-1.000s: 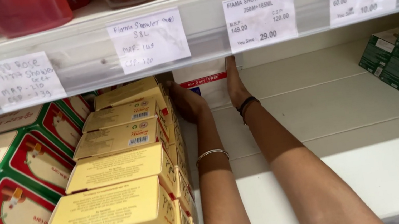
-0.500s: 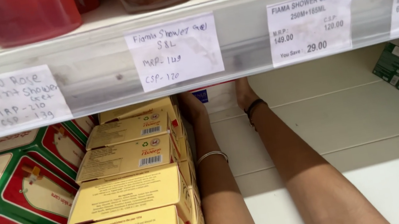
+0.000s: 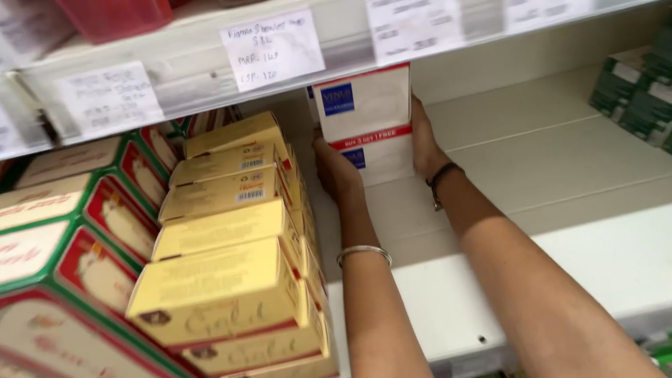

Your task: The recorder is seen picking up soap boxes from the shelf, wiping the shelf with a cloth, and then rearranging the soap boxes back onto the shelf in an organized manner.

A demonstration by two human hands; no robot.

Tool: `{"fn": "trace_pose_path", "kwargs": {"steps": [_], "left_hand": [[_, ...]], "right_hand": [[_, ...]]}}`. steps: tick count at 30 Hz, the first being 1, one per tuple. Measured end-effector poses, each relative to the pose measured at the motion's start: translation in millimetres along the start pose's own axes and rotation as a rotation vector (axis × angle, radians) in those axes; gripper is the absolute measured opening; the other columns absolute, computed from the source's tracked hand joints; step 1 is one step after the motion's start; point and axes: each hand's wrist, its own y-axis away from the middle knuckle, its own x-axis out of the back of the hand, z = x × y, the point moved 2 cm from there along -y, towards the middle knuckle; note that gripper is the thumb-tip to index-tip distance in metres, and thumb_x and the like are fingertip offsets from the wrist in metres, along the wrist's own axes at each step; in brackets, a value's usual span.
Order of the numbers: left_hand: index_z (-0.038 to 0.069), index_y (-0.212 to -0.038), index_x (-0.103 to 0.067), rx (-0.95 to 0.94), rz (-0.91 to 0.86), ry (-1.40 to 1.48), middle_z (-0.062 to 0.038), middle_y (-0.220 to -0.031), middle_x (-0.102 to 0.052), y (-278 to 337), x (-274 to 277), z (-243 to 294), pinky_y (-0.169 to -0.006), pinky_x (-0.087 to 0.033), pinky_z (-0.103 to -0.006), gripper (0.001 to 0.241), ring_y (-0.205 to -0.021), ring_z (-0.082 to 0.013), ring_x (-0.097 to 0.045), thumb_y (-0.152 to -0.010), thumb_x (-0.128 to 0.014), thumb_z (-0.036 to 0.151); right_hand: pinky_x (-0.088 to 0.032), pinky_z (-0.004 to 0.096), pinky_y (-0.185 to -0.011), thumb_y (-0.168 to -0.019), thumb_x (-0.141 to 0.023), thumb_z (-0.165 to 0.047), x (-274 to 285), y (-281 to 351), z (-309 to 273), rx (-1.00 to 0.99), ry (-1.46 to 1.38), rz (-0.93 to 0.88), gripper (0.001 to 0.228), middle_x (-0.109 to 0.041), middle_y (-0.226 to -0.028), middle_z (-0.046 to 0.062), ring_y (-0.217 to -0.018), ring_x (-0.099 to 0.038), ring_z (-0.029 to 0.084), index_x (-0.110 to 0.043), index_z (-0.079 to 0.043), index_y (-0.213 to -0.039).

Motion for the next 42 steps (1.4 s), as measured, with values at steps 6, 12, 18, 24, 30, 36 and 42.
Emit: {"fn": "trace_pose_path", "kwargs": {"steps": [6, 12, 18, 24, 30, 36, 42], "left_hand": [[0.003, -0.136, -0.061, -0.134, -0.199, 0.226, -0.012, -0.134, -0.068, 78.5, 16.8, -4.4, -0.102, -0.048, -0.0332, 0.066, -0.120, -0.0229, -0.065, -0.099, -0.031, 0.049], [0.005, -0.135, -0.062, 0.015, -0.114, -0.052, -0.010, -0.138, -0.065, 155.9, 42.9, 8.8, -0.106, -0.041, -0.0351, 0.073, -0.126, -0.0242, -0.059, -0.097, -0.024, 0.054], [0.002, -0.134, -0.063, 0.017, -0.032, -0.232, -0.017, -0.139, -0.064, 179.7, 46.9, 1.4, -0.113, -0.038, -0.0404, 0.084, -0.131, -0.0337, -0.057, -0.098, -0.015, 0.061], [0.009, -0.136, -0.061, 0.135, 0.018, -0.423, -0.016, -0.141, -0.062, 210.4, 47.3, 32.8, -0.116, -0.036, -0.0444, 0.083, -0.135, -0.0389, -0.053, -0.096, -0.012, 0.061], [0.003, -0.133, -0.062, -0.116, 0.085, -0.296, -0.020, -0.133, -0.067, 210.6, 45.9, 29.6, -0.109, -0.043, -0.0485, 0.068, -0.125, -0.0423, -0.060, -0.099, -0.022, 0.047], [0.001, -0.148, -0.044, -0.641, 0.028, -0.194, -0.020, -0.147, -0.050, 273.2, 34.2, 74.0, -0.114, -0.039, -0.0485, 0.060, -0.137, -0.0373, -0.050, -0.107, -0.039, 0.044], [0.005, -0.153, -0.038, -0.572, -0.052, -0.188, -0.019, -0.149, -0.048, 296.4, 43.4, 86.6, -0.115, -0.037, -0.0478, 0.058, -0.139, -0.0343, -0.047, -0.106, -0.042, 0.040]], "right_hand": [[-0.039, 0.036, -0.115, -0.102, -0.033, -0.055, 18.2, 88.5, -32.3, 0.067, -0.061, -0.087, 0.069, -0.052, -0.152, 0.008, -0.137, -0.049, 0.022, -0.040, -0.010, -0.154], [-0.039, 0.035, -0.115, -0.099, -0.034, -0.052, 31.7, 166.6, -49.0, 0.029, 0.025, -0.008, 0.066, -0.053, -0.150, 0.006, -0.137, -0.049, 0.020, -0.043, -0.013, -0.151], [-0.039, 0.037, -0.111, -0.097, -0.034, -0.061, 25.4, 207.6, -71.5, 0.046, 0.013, 0.034, 0.070, -0.057, -0.145, 0.007, -0.134, -0.052, 0.023, -0.051, -0.012, -0.144], [-0.048, 0.041, -0.103, -0.096, -0.029, -0.059, 19.4, 216.7, -85.4, -0.149, -0.057, 0.076, 0.067, -0.065, -0.134, 0.011, -0.123, -0.061, 0.027, -0.058, -0.013, -0.134], [-0.051, 0.040, -0.097, -0.097, -0.036, -0.046, 30.6, 213.7, -78.9, -0.048, -0.005, 0.158, 0.055, -0.071, -0.125, 0.011, -0.113, -0.066, 0.025, -0.066, -0.008, -0.125], [-0.051, 0.034, -0.095, -0.110, -0.034, -0.047, 1.0, 267.7, -128.3, 0.487, 0.269, 0.295, 0.059, -0.073, -0.113, 0.013, -0.107, -0.067, 0.022, -0.066, 0.001, -0.124], [-0.047, 0.037, -0.104, -0.112, -0.031, -0.054, -10.8, 296.6, -149.1, 0.712, 0.430, 0.224, 0.067, -0.059, -0.129, 0.015, -0.119, -0.059, 0.024, -0.059, 0.004, -0.132]]}}
